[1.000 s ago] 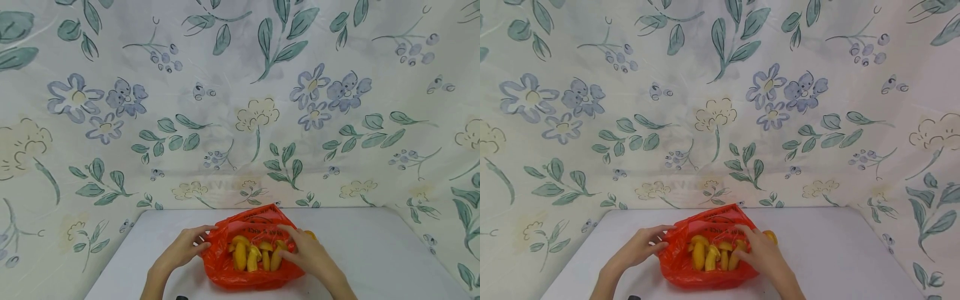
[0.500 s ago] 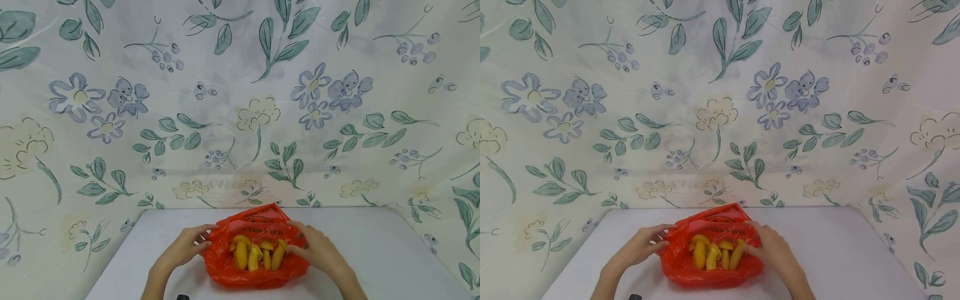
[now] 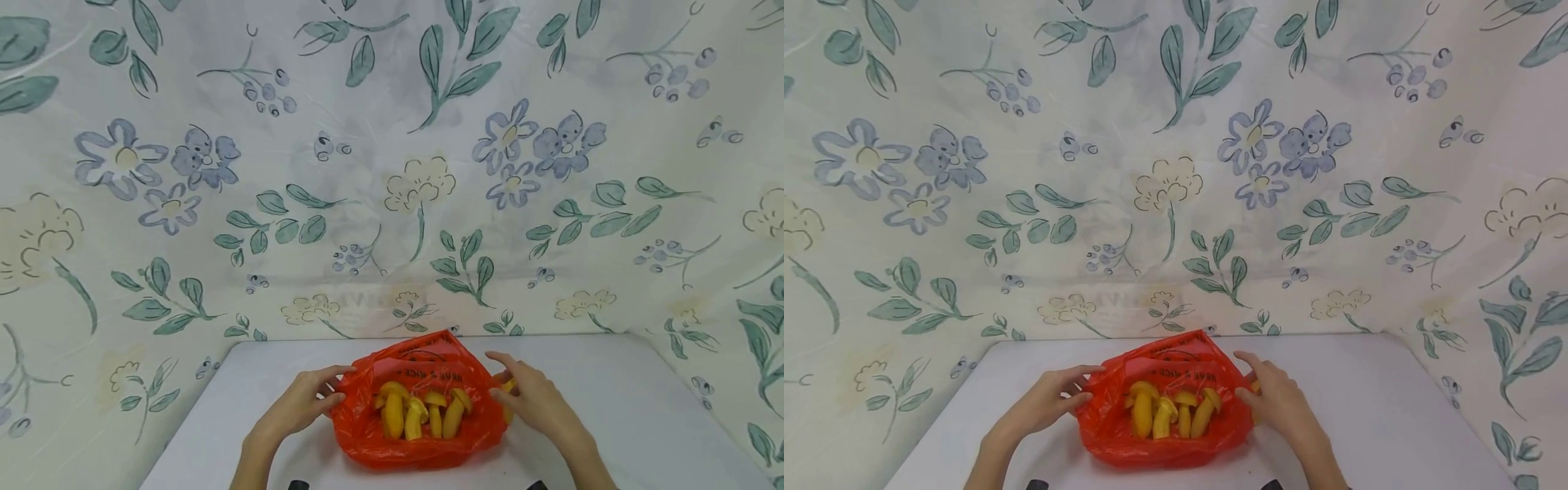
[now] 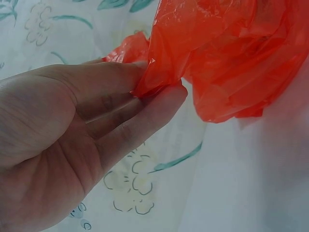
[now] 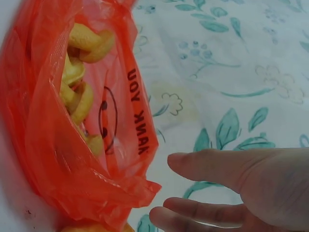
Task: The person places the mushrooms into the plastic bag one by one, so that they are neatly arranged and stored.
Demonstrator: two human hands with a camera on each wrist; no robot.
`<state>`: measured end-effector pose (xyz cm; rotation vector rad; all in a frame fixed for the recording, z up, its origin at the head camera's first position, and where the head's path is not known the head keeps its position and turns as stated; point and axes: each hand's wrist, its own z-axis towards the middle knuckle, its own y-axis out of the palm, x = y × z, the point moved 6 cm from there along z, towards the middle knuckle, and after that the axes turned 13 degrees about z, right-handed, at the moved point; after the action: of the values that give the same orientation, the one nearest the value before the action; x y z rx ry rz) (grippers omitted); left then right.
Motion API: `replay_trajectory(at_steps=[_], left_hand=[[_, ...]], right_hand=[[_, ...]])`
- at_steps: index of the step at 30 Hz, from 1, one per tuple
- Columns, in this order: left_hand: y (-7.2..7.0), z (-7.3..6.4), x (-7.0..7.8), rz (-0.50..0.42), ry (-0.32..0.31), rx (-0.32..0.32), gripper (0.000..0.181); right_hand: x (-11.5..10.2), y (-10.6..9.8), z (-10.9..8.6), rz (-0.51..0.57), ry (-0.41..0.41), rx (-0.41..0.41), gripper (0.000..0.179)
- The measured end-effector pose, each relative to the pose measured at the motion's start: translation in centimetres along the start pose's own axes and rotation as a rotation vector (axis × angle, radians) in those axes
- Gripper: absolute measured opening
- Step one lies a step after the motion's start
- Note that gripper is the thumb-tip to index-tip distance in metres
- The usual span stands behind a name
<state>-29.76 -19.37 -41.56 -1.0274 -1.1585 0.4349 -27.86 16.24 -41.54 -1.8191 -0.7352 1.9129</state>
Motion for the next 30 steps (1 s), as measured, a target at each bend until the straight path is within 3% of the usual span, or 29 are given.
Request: replay_trajectory(at_steps=[18, 30], left_hand=[[0.0, 0.1, 0.1, -0.002, -0.013, -0.001, 0.043], [0.0, 0.1, 0.2, 0.001, -0.003, -0.007, 0.042]], right_hand=[[2.6, -1.1, 0.4, -0.057, 0.062, 0.009, 0.074], [4.5, -0.2, 1.0, -0.074, 0.154, -0.015, 0.071]])
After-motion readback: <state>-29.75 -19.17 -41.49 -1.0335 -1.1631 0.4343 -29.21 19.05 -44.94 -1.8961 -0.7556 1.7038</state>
